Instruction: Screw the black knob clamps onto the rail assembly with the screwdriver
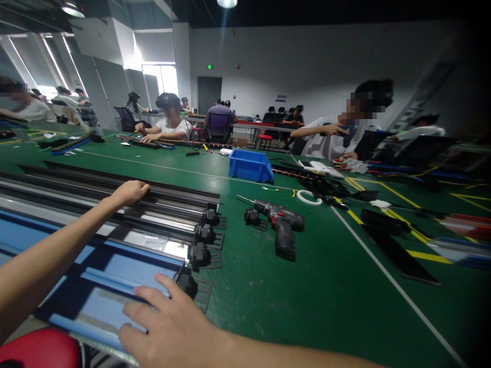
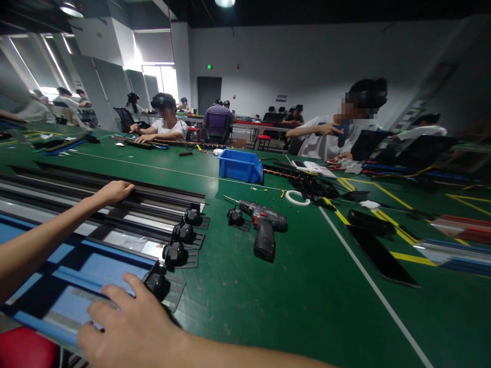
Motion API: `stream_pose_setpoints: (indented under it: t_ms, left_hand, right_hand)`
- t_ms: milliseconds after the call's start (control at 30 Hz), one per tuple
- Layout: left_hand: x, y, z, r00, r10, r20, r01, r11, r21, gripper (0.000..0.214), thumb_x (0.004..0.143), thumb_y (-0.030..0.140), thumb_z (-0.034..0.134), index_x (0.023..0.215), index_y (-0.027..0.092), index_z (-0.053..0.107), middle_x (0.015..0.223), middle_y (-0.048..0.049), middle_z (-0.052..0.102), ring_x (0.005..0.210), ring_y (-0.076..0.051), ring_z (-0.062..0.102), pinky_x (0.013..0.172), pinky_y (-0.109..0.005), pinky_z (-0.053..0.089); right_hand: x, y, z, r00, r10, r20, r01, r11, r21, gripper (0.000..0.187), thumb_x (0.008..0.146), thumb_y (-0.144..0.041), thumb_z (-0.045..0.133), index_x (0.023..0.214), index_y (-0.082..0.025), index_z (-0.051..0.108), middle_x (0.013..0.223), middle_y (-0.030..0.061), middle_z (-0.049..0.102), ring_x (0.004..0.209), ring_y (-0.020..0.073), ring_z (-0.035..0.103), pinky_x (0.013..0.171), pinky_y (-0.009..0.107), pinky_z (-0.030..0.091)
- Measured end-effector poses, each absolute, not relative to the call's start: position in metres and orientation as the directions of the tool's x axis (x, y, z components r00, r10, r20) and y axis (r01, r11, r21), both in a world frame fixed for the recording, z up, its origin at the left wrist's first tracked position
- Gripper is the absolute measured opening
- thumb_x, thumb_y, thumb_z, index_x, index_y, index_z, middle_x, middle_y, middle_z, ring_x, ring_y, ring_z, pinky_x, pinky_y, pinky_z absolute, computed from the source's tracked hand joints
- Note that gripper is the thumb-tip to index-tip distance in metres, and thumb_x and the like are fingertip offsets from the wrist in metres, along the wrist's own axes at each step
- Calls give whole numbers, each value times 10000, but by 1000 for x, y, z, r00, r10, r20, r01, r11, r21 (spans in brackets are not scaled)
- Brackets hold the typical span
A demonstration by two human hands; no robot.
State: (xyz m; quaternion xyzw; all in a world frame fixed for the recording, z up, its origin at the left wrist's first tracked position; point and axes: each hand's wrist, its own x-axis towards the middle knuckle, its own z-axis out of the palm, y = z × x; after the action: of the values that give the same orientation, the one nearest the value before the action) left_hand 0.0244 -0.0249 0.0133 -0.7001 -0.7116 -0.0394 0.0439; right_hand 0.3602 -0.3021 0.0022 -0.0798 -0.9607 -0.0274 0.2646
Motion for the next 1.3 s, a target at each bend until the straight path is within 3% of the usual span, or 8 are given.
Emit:
stream_pose_setpoints:
  t_ms: [67,133,233,300,467,633,833,1300]
  left_hand:
    - [34,-38,23,28,967,255,997,-11,-71,492,913,503,317,793,182,671,885,-151,704,902,-299,640,813,-330,416]
    - [48,-58,34,84,907,413,994,-48,-97,467,925,493,331,794,182,654,878,-140,671,913,-290,613,850,-351,411]
    - [76,-103,51,134,839,527,987,-159,4,396,938,464,359,826,195,627,846,-96,621,861,-247,587,816,-337,425]
    - [98,-140,58,182,836,517,950,-285,127,336,942,437,382,867,211,620,849,-72,612,803,-220,576,756,-321,438]
    - [150,-222,53,524,825,211,775,-565,282,191,923,375,482,941,286,650,879,-76,641,787,-216,602,707,-335,463]
    - [175,-248,32,568,818,91,745,-558,366,231,954,329,447,1010,324,672,915,-88,679,822,-223,632,744,-345,495]
    - [179,-248,26,518,853,65,746,-488,453,227,979,346,420,968,319,645,946,-59,691,876,-215,626,807,-322,495]
    - [185,-249,22,521,847,103,750,-512,418,218,999,352,394,908,286,581,887,-59,648,846,-215,609,806,-329,482]
  right_hand:
    - [374,-294,21,-832,170,528,168,984,-53,330,989,-459,461,991,-178,633,1073,67,682,1075,227,587,1035,415,424]
    - [397,-278,38,-800,310,515,265,951,-160,363,979,-493,473,985,-171,640,947,63,681,890,189,615,856,333,491]
    - [435,-243,48,-700,564,439,489,826,-281,256,984,-350,514,1125,-177,640,890,51,683,831,179,632,756,302,475]
    - [454,-222,42,-679,636,367,545,772,-327,325,968,-356,554,1249,-199,597,854,26,693,778,173,645,708,288,462]
    - [458,-204,13,-740,603,297,513,793,-329,549,921,-418,626,1411,-224,473,873,18,728,783,192,690,687,276,451]
    - [444,-208,-3,-765,560,319,485,826,-287,621,907,-462,637,1437,-201,442,971,64,747,864,223,712,731,290,468]
    - [447,-204,-8,-781,520,347,443,852,-280,594,954,-462,576,1455,-177,432,995,82,744,861,209,709,738,280,476]
    - [430,-220,-19,-706,604,369,547,796,-257,593,976,-454,550,1459,-141,407,1051,127,736,916,243,716,759,319,513]
